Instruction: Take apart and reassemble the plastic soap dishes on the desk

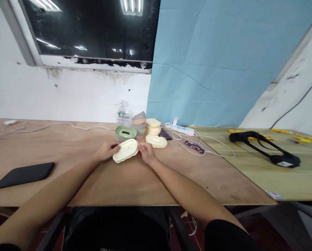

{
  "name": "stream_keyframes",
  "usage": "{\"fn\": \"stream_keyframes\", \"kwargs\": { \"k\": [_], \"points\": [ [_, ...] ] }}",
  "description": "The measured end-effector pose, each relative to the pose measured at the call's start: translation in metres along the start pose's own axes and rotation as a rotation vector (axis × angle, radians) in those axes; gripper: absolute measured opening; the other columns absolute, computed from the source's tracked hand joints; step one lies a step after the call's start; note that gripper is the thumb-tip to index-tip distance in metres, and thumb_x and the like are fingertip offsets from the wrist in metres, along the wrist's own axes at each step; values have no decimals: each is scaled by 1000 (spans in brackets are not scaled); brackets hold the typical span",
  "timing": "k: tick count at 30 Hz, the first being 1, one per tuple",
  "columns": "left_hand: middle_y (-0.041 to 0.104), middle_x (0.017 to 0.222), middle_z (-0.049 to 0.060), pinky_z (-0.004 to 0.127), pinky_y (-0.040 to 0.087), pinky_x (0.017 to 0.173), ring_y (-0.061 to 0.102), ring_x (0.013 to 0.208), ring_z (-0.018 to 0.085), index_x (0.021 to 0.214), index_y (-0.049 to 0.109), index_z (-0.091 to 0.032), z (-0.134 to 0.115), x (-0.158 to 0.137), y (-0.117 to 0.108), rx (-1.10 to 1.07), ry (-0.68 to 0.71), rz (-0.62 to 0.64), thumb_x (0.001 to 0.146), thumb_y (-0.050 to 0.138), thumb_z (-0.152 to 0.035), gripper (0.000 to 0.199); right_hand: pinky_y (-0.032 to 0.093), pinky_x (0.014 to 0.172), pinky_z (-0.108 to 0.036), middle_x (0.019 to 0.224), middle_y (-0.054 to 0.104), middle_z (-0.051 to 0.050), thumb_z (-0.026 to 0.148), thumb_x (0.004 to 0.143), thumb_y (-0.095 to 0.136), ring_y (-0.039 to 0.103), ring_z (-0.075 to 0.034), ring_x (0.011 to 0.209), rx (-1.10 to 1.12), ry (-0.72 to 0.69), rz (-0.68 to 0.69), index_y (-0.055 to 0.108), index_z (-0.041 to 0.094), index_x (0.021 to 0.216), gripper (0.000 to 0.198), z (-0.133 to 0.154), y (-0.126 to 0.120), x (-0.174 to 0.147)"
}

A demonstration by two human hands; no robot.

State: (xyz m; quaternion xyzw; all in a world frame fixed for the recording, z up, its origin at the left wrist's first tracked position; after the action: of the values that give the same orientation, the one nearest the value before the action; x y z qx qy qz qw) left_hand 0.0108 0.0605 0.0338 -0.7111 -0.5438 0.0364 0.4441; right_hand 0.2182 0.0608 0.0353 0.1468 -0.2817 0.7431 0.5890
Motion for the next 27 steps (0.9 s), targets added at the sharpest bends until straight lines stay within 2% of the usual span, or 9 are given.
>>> {"fn": "stream_keyframes", "kwargs": {
  "k": [3, 5, 7, 9, 12, 17, 22, 27],
  "points": [
    [72, 97, 2, 25, 48, 69, 64, 79, 16, 104, 70, -20, 0, -1, 12, 7, 15, 173, 88, 49, -40, 33, 38, 53, -25, 52, 49, 2, 52, 87, 47, 47, -12, 52, -283, -94, -192, 48, 19, 57, 45, 1, -17, 3],
    [72, 95, 2, 25, 47, 69, 63, 78, 16, 103, 70, -21, -1, -1, 15, 57, 46, 214, 87, 49, -38, 31, 39, 57, -25, 59, 53, 2, 46, 87, 51, 49, -13, 56, -383, -88, -244, 56, 19, 70, 33, -1, -21, 6],
    [71, 96, 3, 26, 46, 71, 63, 81, 17, 102, 70, -21, -3, -1, 15, 136, 69, 206, 86, 51, -38, 30, 41, 60, -25, 67, 58, 2, 42, 87, 52, 52, -13, 60, -450, -78, -211, 61, 19, 94, 25, -4, -17, 10],
    [71, 96, 4, 27, 45, 71, 62, 82, 18, 104, 68, -20, -3, 0, 15, 203, 80, 188, 85, 52, -39, 31, 43, 63, -26, 75, 62, 1, 37, 88, 51, 55, -14, 63, -522, -74, -130, 56, 21, 117, 34, -10, -9, 15],
    [69, 93, 4, 27, 45, 69, 61, 78, 18, 105, 66, -20, -2, 0, 14, 235, 74, 188, 85, 51, -39, 32, 44, 68, -28, 86, 65, -2, 33, 90, 47, 58, -15, 70, -628, -56, -49, 46, 23, 132, 43, -20, 1, 23],
    [68, 92, 3, 27, 44, 69, 61, 76, 17, 103, 66, -21, -2, 0, 14, 234, 72, 198, 86, 50, -40, 30, 45, 72, -30, 96, 66, -5, 36, 92, 46, 60, -18, 82, -737, -72, -14, 47, 24, 133, 43, -30, 8, 35],
    [68, 92, 4, 28, 44, 69, 61, 77, 18, 106, 65, -20, -3, 0, 14, 246, 68, 201, 85, 51, -43, 34, 44, 76, -29, 99, 66, -6, 29, 93, 44, 60, -18, 86, -771, -131, 8, 61, 22, 110, 25, -31, 9, 36],
    [68, 91, 4, 28, 44, 68, 60, 77, 18, 107, 65, -21, -2, 0, 14, 242, 63, 205, 85, 50, -44, 35, 44, 73, -28, 90, 66, -4, 26, 89, 48, 60, -17, 80, -730, -142, -21, 61, 21, 99, 17, -28, 6, 32]
  ]
}}
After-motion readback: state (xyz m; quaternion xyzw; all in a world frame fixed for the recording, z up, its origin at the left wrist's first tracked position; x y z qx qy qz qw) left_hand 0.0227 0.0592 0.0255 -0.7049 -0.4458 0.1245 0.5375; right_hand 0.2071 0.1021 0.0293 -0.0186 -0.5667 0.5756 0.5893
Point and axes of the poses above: each hand's wrist, its own x-axis towards the middle knuckle, its own y-axis out of the palm, z = x × y, the point moved 6 cm from there along x, towards the middle knuckle
